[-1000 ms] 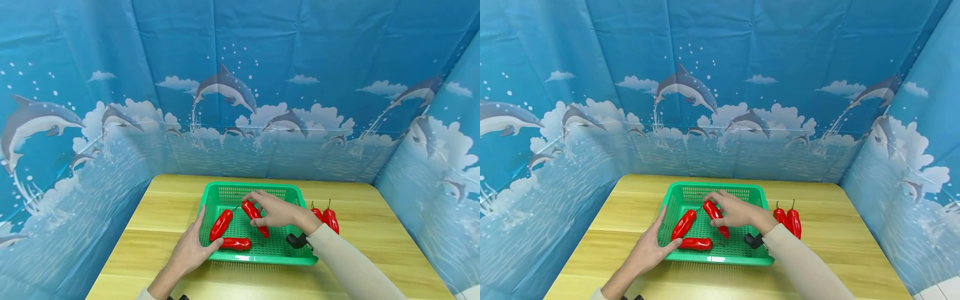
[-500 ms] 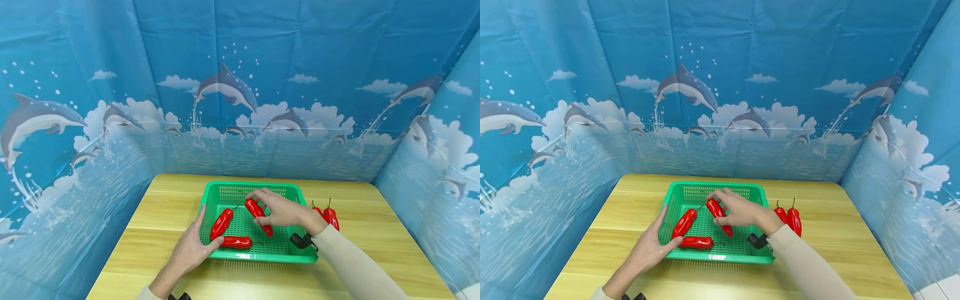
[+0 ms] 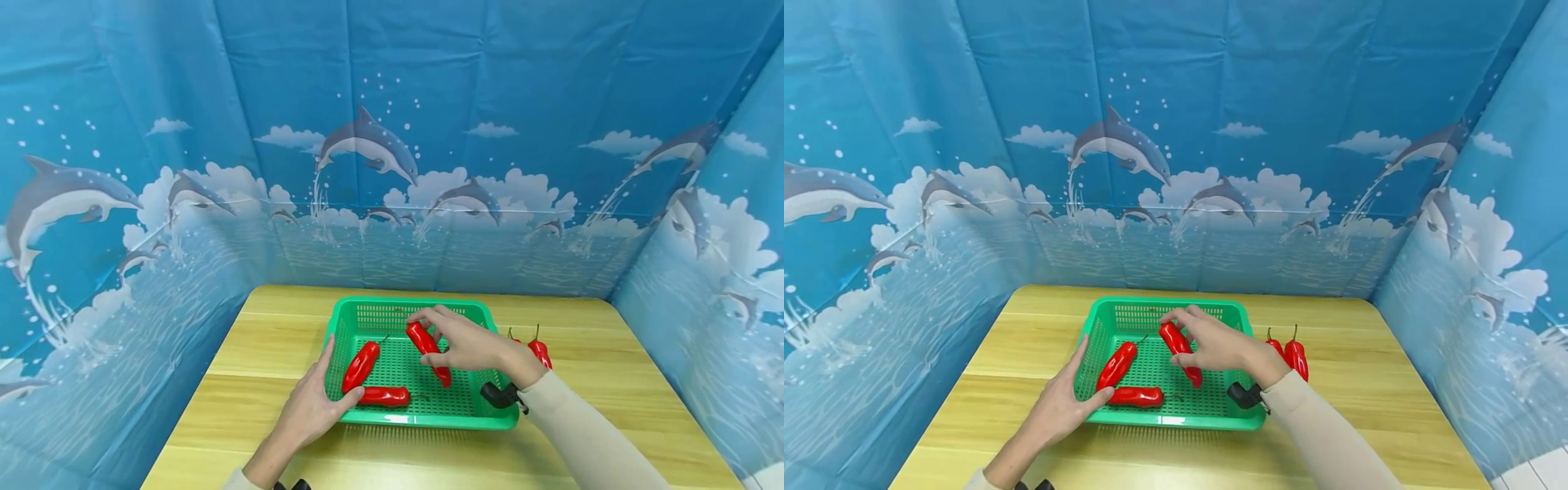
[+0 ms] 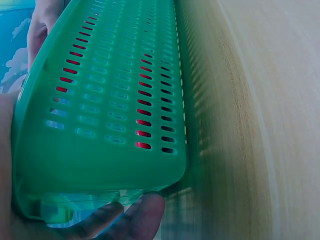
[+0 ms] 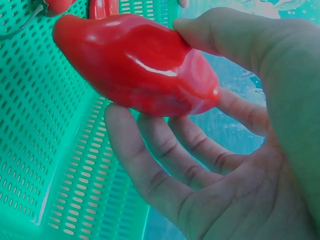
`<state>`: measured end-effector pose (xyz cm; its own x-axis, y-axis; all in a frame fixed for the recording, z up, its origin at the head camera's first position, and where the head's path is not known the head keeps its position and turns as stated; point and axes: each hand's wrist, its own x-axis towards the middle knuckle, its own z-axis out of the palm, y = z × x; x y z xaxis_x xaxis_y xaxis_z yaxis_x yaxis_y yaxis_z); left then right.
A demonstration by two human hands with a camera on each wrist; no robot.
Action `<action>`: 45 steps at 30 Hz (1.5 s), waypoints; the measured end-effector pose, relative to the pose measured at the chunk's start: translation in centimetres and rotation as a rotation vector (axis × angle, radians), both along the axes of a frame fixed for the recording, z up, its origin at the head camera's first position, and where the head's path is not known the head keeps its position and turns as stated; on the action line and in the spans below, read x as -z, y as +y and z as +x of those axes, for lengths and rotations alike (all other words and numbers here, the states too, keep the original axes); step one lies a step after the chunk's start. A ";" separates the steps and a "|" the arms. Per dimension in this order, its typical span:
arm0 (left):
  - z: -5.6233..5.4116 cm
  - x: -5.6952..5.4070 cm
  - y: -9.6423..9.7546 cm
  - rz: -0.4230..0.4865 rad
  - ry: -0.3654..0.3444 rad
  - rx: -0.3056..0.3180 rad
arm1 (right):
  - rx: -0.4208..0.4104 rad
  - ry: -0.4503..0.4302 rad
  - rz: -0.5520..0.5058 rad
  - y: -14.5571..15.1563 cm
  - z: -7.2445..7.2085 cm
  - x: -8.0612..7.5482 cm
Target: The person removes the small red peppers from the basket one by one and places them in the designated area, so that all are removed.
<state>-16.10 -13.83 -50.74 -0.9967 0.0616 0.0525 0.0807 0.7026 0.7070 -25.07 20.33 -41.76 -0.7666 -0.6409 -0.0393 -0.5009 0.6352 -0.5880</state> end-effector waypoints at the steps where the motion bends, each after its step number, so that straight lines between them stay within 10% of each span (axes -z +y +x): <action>1: 0.0 0.0 0.0 0.002 0.000 0.000 | 0.002 0.001 0.001 0.1 0.0 -0.1; 45: 0.2 -0.1 0.0 -0.005 -0.007 -0.003 | 0.067 -0.013 -0.066 3.8 1.0 -1.3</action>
<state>-15.92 -13.88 -50.61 -0.9972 0.0594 0.0452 0.0740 0.7065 0.7039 -24.09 24.16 -40.43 -0.8078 -0.5894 -0.0088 -0.4506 0.6270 -0.6355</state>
